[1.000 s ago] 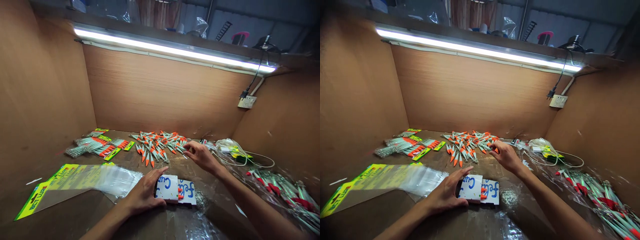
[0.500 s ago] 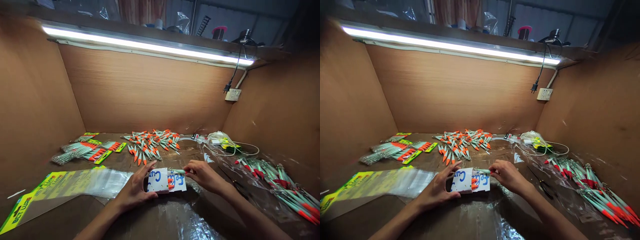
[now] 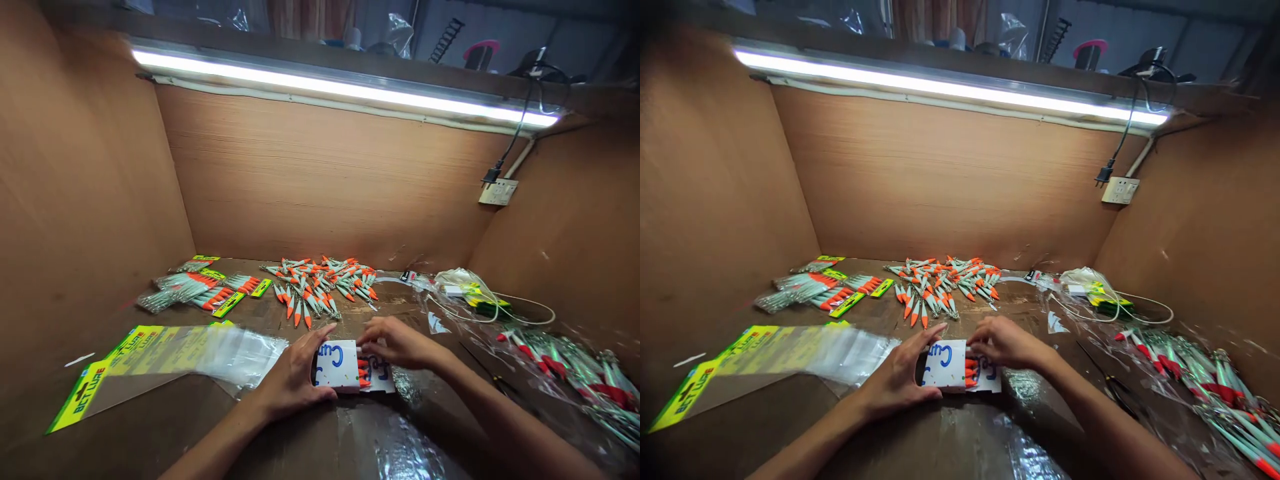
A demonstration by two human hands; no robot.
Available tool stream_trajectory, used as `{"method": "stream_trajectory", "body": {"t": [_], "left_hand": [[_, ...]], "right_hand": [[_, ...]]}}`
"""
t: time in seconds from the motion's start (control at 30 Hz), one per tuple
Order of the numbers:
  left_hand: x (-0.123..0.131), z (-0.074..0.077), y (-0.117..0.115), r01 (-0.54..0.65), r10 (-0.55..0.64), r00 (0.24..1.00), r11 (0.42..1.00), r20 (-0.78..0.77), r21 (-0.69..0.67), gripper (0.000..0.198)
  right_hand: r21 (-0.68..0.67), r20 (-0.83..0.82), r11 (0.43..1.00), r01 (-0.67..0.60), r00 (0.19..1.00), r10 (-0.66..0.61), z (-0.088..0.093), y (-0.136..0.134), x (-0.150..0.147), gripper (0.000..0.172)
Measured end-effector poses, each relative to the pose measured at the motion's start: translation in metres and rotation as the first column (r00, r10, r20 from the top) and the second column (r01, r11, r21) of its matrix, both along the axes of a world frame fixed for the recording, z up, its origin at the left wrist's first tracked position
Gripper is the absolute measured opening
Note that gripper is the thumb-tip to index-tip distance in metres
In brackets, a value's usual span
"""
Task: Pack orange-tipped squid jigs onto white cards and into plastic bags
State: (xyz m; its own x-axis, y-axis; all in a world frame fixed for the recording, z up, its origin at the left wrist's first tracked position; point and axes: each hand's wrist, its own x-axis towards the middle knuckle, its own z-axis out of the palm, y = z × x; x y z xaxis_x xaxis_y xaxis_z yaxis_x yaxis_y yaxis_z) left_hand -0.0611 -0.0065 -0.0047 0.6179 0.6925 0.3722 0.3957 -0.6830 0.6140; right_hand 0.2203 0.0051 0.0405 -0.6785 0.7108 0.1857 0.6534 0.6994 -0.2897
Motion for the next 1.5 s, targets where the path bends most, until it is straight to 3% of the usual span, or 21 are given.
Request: {"method": "stream_trajectory", "body": {"t": [0.1, 0.23, 0.37, 0.47, 0.57, 0.67, 0.77, 0.87, 0.97, 1.07, 1.13, 1.23, 1.37, 1.43, 1.5], "left_hand": [[-0.002, -0.001, 0.002, 0.002, -0.002, 1.0, 1.0, 0.009, 0.008, 0.11], [-0.003, -0.003, 0.002, 0.0, 0.0, 1.0, 1.0, 0.003, 0.01, 0.113], [-0.005, -0.003, 0.003, 0.005, -0.005, 1.0, 1.0, -0.01, 0.022, 0.114], [-0.006, -0.003, 0.002, 0.014, -0.014, 1.0, 0.999, 0.004, 0.03, 0.115], [-0.006, -0.003, 0.002, 0.021, -0.022, 1.0, 0.999, 0.018, 0.034, 0.115], [-0.005, -0.002, 0.0, 0.035, -0.036, 0.999, 0.999, 0.013, 0.021, 0.115], [-0.004, -0.001, -0.001, 0.036, -0.036, 0.999, 0.999, -0.005, 0.001, 0.114], [-0.002, -0.001, -0.001, 0.032, -0.032, 0.999, 0.999, -0.02, -0.006, 0.112], [-0.001, -0.002, 0.0, 0.034, -0.034, 0.999, 0.999, -0.023, -0.006, 0.112], [0.0, -0.003, 0.002, 0.034, -0.035, 0.999, 0.999, -0.02, -0.024, 0.111], [0.001, -0.003, 0.002, 0.029, -0.03, 0.999, 0.999, -0.027, -0.038, 0.109], [0.001, -0.001, 0.001, 0.015, -0.017, 0.999, 0.999, -0.041, -0.048, 0.106], [0.001, 0.0, 0.001, 0.003, -0.007, 0.999, 0.998, -0.051, -0.068, 0.104], [0.001, -0.001, 0.002, 0.007, -0.011, 0.999, 0.997, -0.052, -0.073, 0.104], [0.001, -0.002, 0.002, 0.012, -0.016, 0.999, 0.997, -0.05, -0.07, 0.104]], "right_hand": [[0.213, 0.051, 0.972, 0.098, 0.992, -0.111, 0.001, 0.052, -0.005, 0.026], [0.238, 0.176, 0.971, -0.027, 0.984, -0.016, -0.01, 0.115, -0.035, 0.026], [0.186, 0.238, 0.971, -0.152, 0.966, 0.105, -0.019, 0.141, -0.052, 0.021], [0.164, 0.19, 0.975, -0.152, 0.974, 0.12, -0.015, 0.144, -0.047, 0.017], [0.149, 0.061, 0.987, -0.056, 0.997, 0.048, -0.007, 0.137, -0.034, 0.015], [0.115, -0.088, 0.992, 0.06, 0.995, -0.05, -0.005, 0.114, -0.021, 0.025], [-0.075, -0.289, 0.991, 0.11, 0.949, -0.127, -0.011, 0.076, -0.008, 0.035], [-0.447, -0.57, 0.894, 0.032, 0.76, -0.312, -0.023, 0.032, 0.005, 0.039], [-0.585, -0.672, 0.811, -0.003, 0.561, -0.483, -0.032, -0.001, 0.015, 0.035], [-0.61, -0.689, 0.791, 0.055, 0.457, -0.563, -0.038, -0.015, 0.022, 0.035], [-0.601, -0.684, 0.792, 0.107, 0.444, -0.579, -0.038, -0.018, 0.024, 0.035], [-0.505, -0.66, 0.832, 0.232, 0.518, -0.545, -0.033, -0.022, 0.023, 0.026], [-0.263, -0.632, 0.876, 0.404, 0.614, -0.473, -0.025, -0.032, 0.021, 0.013], [-0.279, -0.649, 0.885, 0.373, 0.605, -0.46, -0.025, -0.034, 0.021, 0.016], [-0.4, -0.686, 0.877, 0.267, 0.547, -0.479, -0.026, -0.032, 0.021, 0.027]]}}
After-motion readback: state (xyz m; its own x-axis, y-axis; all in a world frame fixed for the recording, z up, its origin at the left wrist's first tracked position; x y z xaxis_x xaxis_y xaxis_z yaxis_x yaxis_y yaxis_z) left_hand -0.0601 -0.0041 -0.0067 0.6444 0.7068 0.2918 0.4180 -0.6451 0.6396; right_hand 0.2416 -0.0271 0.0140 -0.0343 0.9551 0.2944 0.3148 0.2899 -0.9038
